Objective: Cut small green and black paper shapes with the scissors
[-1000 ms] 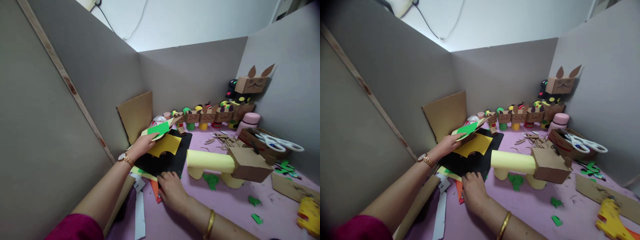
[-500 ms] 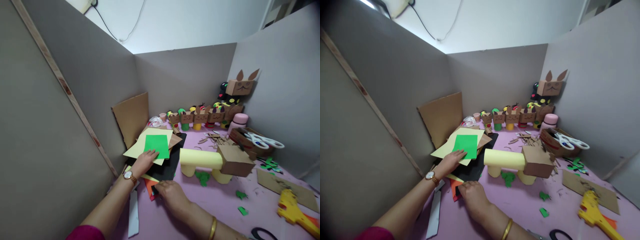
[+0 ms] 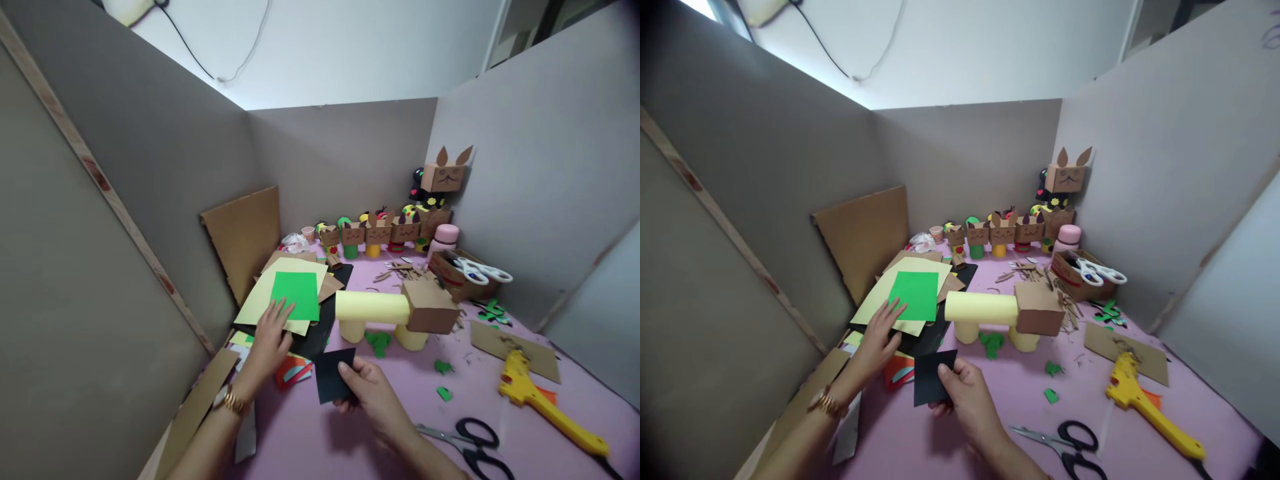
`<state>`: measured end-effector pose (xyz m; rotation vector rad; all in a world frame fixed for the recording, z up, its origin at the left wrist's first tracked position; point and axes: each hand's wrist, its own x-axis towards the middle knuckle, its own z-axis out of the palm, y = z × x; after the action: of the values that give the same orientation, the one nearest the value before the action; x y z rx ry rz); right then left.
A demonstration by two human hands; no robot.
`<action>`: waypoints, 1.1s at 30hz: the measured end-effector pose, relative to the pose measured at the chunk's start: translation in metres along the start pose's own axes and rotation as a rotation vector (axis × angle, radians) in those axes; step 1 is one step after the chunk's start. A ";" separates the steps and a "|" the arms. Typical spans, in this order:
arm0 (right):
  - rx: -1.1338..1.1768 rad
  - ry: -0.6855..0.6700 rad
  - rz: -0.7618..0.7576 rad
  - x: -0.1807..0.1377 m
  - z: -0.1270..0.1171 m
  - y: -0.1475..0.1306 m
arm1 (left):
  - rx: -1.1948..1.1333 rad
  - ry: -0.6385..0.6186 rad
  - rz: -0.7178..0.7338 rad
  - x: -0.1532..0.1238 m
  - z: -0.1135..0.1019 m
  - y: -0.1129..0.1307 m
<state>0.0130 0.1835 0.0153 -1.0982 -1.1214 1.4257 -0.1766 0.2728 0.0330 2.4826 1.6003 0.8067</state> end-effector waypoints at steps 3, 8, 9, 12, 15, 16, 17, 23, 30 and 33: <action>0.073 0.042 0.039 -0.013 -0.014 0.007 | -0.399 0.046 -0.180 -0.038 0.007 0.046; 0.145 0.137 0.055 -0.036 -0.036 0.014 | -1.029 -0.163 -0.451 -0.090 0.030 0.113; 0.164 0.166 0.051 -0.041 -0.040 0.014 | -1.077 -0.130 -0.518 -0.095 0.034 0.121; 0.192 0.140 0.047 -0.061 -0.054 0.017 | -1.161 -0.076 -0.629 -0.106 0.043 0.142; 0.167 0.074 0.026 -0.081 -0.064 0.023 | -1.222 -0.138 -0.634 -0.116 0.052 0.159; 0.161 0.089 0.011 -0.087 -0.068 0.026 | -1.228 -0.169 -0.631 -0.120 0.055 0.164; 0.161 0.123 -0.004 -0.093 -0.072 0.029 | -1.228 -0.199 -0.631 -0.125 0.058 0.169; 0.133 0.206 -0.034 -0.118 -0.099 0.040 | -1.248 -0.351 -0.617 -0.149 0.066 0.185; 0.077 0.167 -0.040 -0.135 -0.112 0.032 | -1.198 -0.236 -0.585 -0.139 0.065 0.200; 0.068 0.142 -0.036 -0.132 -0.114 0.029 | -1.167 -0.222 -0.630 -0.133 0.071 0.202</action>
<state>0.1359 0.0614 -0.0214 -1.1077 -0.9804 1.3264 -0.0185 0.0816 -0.0108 1.1284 1.1560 0.9124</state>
